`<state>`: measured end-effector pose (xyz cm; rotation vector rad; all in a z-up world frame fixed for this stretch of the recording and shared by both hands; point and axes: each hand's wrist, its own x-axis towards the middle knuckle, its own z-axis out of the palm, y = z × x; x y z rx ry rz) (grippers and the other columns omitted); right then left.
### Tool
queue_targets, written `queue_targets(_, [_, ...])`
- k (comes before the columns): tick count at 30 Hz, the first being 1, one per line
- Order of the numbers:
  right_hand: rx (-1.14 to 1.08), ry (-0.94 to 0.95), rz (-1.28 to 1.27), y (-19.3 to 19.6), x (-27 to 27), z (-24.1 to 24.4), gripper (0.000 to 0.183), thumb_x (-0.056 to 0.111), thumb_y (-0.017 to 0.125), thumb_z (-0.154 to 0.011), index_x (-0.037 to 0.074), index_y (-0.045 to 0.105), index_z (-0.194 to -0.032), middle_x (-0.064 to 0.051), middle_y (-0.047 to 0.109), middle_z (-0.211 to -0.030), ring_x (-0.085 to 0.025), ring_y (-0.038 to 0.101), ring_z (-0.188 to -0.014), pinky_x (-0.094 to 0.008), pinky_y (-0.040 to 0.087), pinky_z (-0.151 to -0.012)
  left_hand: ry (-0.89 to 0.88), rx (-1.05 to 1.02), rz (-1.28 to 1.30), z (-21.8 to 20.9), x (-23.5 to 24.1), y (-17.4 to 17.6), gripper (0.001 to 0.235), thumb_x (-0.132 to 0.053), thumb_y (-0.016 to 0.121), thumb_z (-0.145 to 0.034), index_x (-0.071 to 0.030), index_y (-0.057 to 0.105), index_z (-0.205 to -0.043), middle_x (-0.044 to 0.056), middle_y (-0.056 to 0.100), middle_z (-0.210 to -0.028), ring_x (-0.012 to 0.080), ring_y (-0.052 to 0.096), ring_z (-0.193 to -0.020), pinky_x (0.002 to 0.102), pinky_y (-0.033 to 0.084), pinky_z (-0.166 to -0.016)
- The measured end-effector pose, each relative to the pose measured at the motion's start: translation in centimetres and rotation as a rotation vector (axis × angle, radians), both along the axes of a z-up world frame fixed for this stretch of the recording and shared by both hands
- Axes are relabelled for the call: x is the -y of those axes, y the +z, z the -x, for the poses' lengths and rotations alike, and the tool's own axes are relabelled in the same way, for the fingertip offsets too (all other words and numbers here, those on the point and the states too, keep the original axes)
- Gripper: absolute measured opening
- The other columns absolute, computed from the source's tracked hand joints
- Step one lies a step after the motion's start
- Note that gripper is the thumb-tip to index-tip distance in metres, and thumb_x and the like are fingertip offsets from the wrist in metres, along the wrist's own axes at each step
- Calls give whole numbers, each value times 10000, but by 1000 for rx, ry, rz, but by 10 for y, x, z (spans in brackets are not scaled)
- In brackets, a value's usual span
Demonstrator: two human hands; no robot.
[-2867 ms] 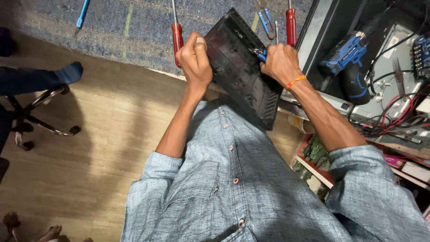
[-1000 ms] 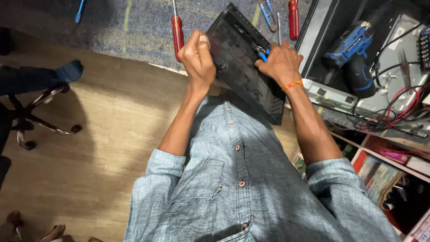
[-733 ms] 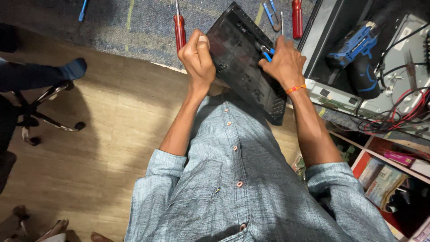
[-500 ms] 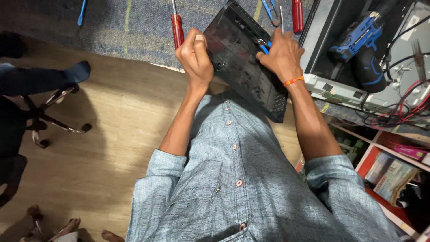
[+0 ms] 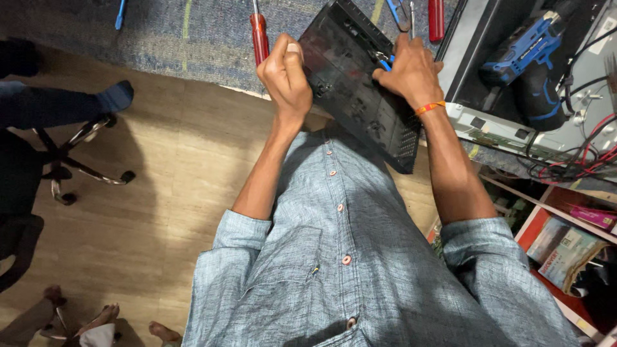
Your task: The person uses a cordless drill to remove screws from a black plastic casing. They then use pliers to pull out internal components and wires from the casing. The person continues to manipulate the casing and internal parts with pliers and a screwdriver.
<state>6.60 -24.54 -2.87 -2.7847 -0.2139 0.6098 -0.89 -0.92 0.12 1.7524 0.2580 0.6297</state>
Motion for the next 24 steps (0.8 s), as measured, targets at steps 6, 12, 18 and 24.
queue_targets(6, [98, 80, 17, -7, 0, -11, 676, 375, 868, -734, -77, 612, -1168, -280, 709, -951, -502, 680, -888, -624, 522, -757, 7, 18, -13, -1, -1, -1, 274, -121, 426, -1023, -4, 483, -781, 98, 453, -632, 193, 470, -547, 380, 359, -562])
queue_targets(12, [226, 146, -45, -5, -2, -3, 480, 325, 869, -728, -70, 671, -917, -294, 695, -805, -492, 692, -768, -544, 560, -714, 61, -7, -30, 5, 0, 1, 270, -118, 437, -1022, 1, 500, -788, 111, 464, -636, 231, 490, -538, 399, 362, -561])
queue_targets(18, [134, -14, 11, -4, -20, -1, 523, 355, 888, -611, -58, 714, -881, -278, 706, -821, -463, 704, -770, -516, 571, -691, 91, -20, -49, 28, 17, 9, 255, -135, 435, -1033, 1, 497, -826, 140, 493, -712, 277, 524, -626, 418, 391, -612])
queue_targets(24, [89, -18, 97, -14, -31, -6, 453, 374, 870, -618, -30, 743, -777, -284, 716, -833, -448, 716, -803, -491, 580, -731, 106, -47, -47, 39, 24, 11, 259, -145, 431, -1034, -1, 505, -833, 145, 487, -720, 283, 522, -641, 419, 403, -618])
